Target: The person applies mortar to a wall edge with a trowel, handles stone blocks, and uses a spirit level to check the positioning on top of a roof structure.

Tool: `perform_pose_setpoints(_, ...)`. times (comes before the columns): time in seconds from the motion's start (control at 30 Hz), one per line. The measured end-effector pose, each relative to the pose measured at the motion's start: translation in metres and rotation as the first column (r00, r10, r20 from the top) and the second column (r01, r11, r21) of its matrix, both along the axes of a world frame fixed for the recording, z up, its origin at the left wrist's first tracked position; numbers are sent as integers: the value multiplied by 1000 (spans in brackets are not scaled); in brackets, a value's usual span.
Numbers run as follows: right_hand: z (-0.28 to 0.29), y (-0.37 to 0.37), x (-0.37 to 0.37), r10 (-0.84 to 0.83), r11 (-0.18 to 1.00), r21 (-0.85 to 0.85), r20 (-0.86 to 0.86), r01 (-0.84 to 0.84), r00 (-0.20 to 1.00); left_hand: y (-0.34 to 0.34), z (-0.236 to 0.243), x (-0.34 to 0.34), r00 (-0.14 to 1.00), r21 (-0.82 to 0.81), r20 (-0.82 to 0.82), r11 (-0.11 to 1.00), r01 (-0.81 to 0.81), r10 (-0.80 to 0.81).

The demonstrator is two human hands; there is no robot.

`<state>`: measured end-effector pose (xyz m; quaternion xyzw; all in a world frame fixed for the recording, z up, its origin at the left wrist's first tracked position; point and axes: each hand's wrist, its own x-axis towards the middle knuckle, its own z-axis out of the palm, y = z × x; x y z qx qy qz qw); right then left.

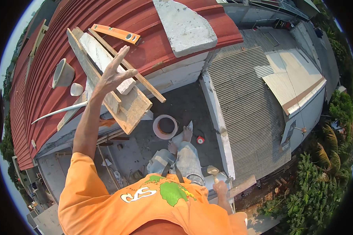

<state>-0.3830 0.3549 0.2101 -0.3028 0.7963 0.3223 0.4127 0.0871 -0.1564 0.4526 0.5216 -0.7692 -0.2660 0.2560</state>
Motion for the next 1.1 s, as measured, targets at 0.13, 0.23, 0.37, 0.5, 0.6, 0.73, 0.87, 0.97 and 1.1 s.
perform_pose_setpoints(0.13, 27, -71, 13, 1, 982, -188, 4, 0, 1000, 136, 36, 60, 918, -77, -269, 944, -321, 291)
perform_pose_setpoints(0.23, 18, -97, 10, 85, 964, -255, 43, -72, 995, 245, 29, 114, 708, 47, -398, 784, -619, 583)
perform_pose_setpoints(0.37, -13, -117, -10, 82, 950, -311, 235, -6, 969, 400, -42, 163, 237, 373, -339, 362, -854, 910)
perform_pose_setpoints(0.5, 56, -196, 51, -34, 920, -347, 396, 183, 918, 581, -127, 140, 20, 561, -6, 20, -828, 1000)
perform_pose_setpoints(0.6, 88, -249, 70, -11, 809, -486, 549, 330, 836, 651, -147, 73, 106, 626, 458, -235, -743, 883)
perform_pose_setpoints(0.73, 118, -319, 117, 104, 765, -485, 743, 424, 661, 834, -256, 24, 273, 633, 584, -218, -743, 765)
perform_pose_setpoints(0.87, 120, -350, 121, 90, 817, -456, 705, 353, 704, 786, -246, 0, 228, 703, 449, -184, -687, 864)
perform_pose_setpoints(0.97, 127, -351, 136, 96, 802, -479, 693, 357, 714, 743, -232, -4, 199, 731, 376, -158, -664, 905)
perform_pose_setpoints(1.1, 116, -352, 139, 55, 823, -415, 737, 387, 674, 727, -241, -1, 214, 752, 311, -101, -652, 926)
